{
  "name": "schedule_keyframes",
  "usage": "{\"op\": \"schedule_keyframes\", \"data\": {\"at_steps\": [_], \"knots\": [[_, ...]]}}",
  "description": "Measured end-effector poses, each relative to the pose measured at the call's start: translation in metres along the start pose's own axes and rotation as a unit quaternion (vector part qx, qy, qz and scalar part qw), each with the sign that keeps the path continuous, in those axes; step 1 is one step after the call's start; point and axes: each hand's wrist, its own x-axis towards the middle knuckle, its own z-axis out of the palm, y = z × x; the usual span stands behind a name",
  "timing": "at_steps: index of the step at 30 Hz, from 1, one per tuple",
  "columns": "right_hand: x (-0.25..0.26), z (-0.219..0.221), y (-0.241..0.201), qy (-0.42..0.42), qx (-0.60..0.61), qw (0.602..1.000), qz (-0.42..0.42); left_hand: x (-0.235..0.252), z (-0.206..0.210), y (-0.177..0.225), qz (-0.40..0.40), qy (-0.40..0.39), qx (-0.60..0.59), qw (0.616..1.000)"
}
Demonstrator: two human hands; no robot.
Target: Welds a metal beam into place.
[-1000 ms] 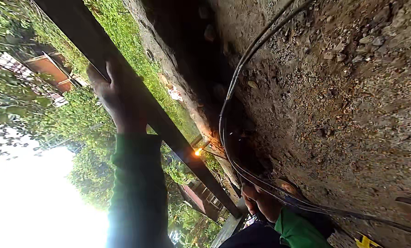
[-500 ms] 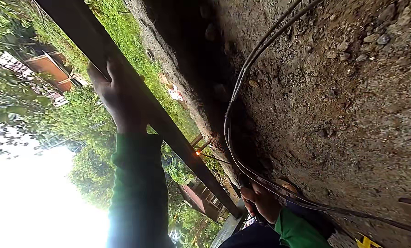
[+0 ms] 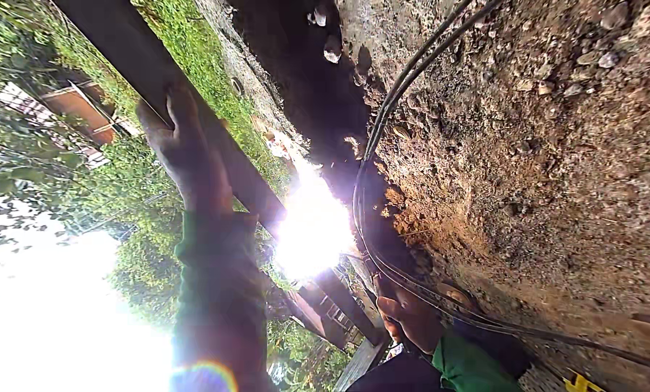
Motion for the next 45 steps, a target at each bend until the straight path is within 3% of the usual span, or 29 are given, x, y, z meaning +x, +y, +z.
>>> {"op": "schedule_keyframes", "data": {"at_steps": [10, 35, 38, 41, 42, 43, 44, 45], "knots": [[-0.004, 0.005, 0.001, 0.044, 0.016, 0.999, -0.001, 0.001, -0.003, -0.001, 0.012, -0.004, 0.04, 0.999], [0.001, 0.001, 0.006, -0.003, 0.012, 1.0, 0.019, -0.001, 0.0, 0.002, 0.005, 0.012, 0.042, 0.999], [-0.002, -0.003, 0.009, -0.037, 0.125, 0.99, 0.053, 0.001, -0.002, -0.002, 0.016, 0.009, 0.04, 0.999], [-0.002, -0.018, 0.009, -0.147, 0.328, 0.919, 0.166, -0.001, -0.001, 0.001, 0.022, 0.007, 0.03, 0.999], [-0.002, -0.02, 0.002, -0.148, 0.325, 0.918, 0.173, -0.001, 0.0, 0.001, 0.022, 0.006, 0.029, 0.999], [-0.004, -0.017, -0.01, -0.109, 0.265, 0.946, 0.149, -0.001, 0.0, 0.0, 0.023, 0.007, 0.025, 0.999], [-0.006, -0.011, -0.023, -0.048, 0.131, 0.987, 0.084, 0.0, 0.0, 0.0, 0.024, 0.008, 0.025, 0.999], [-0.008, -0.007, -0.032, 0.01, -0.062, 0.998, -0.009, 0.0, 0.0, -0.001, 0.023, 0.01, 0.025, 0.999]]}}
